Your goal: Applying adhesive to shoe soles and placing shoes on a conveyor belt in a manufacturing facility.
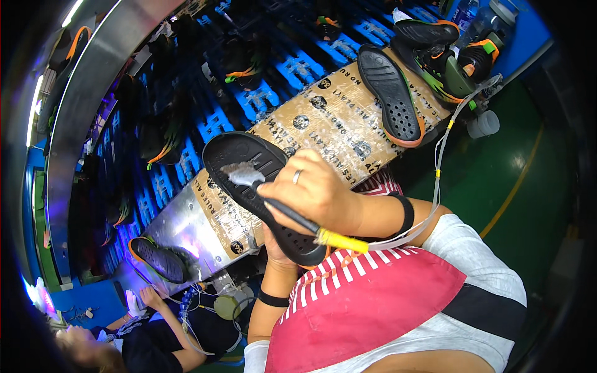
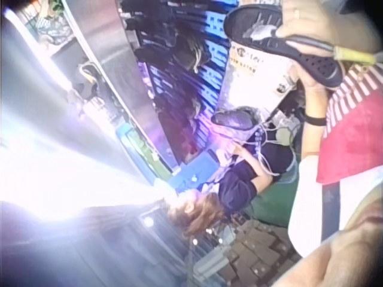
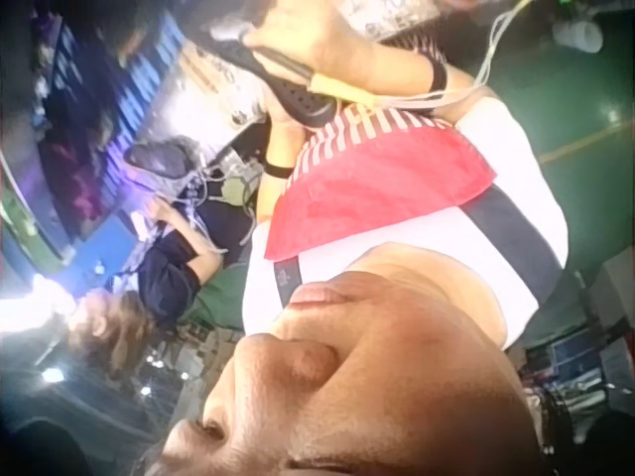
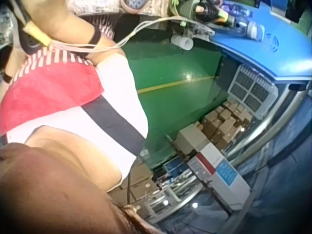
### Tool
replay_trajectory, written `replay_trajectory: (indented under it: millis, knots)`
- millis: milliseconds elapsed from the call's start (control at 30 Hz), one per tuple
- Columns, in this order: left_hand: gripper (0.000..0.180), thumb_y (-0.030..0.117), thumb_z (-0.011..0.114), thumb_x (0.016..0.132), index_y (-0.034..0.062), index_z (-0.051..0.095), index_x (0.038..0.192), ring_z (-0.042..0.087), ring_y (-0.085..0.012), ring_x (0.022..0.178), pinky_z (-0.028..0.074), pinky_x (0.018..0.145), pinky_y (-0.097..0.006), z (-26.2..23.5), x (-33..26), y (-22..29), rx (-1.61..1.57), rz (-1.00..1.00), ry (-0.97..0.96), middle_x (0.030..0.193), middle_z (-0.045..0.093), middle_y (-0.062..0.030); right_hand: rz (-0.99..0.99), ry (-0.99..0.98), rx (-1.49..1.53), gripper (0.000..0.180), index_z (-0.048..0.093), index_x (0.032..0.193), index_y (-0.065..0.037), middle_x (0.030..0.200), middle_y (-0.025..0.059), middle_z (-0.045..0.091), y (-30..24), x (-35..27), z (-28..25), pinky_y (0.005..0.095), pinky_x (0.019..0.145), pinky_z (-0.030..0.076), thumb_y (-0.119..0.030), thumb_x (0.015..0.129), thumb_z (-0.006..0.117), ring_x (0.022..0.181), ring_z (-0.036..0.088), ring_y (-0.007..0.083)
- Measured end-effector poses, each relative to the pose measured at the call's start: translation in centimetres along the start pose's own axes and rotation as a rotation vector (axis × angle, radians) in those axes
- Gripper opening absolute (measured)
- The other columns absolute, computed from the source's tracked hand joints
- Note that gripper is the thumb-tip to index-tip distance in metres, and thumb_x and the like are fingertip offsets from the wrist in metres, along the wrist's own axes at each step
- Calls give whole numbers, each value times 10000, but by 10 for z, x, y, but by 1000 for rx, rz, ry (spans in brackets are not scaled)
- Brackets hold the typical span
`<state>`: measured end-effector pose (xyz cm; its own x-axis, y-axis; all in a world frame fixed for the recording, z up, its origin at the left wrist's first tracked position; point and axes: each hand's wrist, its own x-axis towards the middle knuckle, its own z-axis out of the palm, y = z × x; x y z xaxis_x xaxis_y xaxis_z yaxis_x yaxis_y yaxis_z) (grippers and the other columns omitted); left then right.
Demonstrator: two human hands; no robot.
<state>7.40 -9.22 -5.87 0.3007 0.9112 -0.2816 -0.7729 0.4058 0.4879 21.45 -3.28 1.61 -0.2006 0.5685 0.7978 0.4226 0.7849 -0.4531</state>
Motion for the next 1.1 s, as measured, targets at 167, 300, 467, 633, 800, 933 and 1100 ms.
replay_trajectory:
  millis: [167,300,467,633,800,933,1100]
  knots:
    - [758,630,490,744,79,372,1251,494,-238,1075,408,925,-354,2,-2,5,278,58,4,1213,452,-102,-82,-72,225,219,601,820,-89,670,15,525,1,-10,10,315,683,361,-201,632,615,672,511,183]
    - [663,576,516,754,68,456,1175,504,-245,1058,418,908,-361,8,2,13,110,31,-87,1189,478,-116,3,-46,318,222,614,807,-100,662,13,538,-4,-7,-3,307,671,359,-230,631,647,667,523,185]
    - [693,596,504,747,57,454,1180,501,-236,1062,418,902,-370,5,1,8,143,70,57,1187,485,-117,-50,-30,82,250,606,873,-36,684,28,545,-6,-7,-2,305,609,374,-89,638,675,621,515,186]
    - [189,110,600,785,29,510,929,512,-244,998,430,877,-354,-17,4,16,-20,53,19,1180,452,-164,-152,-87,270,238,606,866,-32,685,17,547,-8,-13,4,299,605,375,-95,643,657,612,516,178]
    - [612,599,420,794,100,476,1143,492,-244,1052,398,912,-388,-19,4,15,47,117,71,1168,491,-101,-2,-7,107,213,592,831,-77,679,-1,515,-7,-15,4,299,636,356,-169,639,591,674,503,166]
    - [660,596,465,772,110,438,1218,492,-253,1069,400,919,-399,-29,7,16,25,113,18,1192,491,-120,-157,-152,268,188,593,819,-77,676,7,522,-15,-22,13,304,631,358,-149,650,630,665,506,175]
    - [669,586,466,773,106,424,1236,499,-321,1065,406,918,-433,-19,13,29,-111,160,-76,1183,487,-184,20,-2,268,214,626,846,-47,701,35,566,-11,-20,8,292,553,384,-78,640,673,591,522,195]
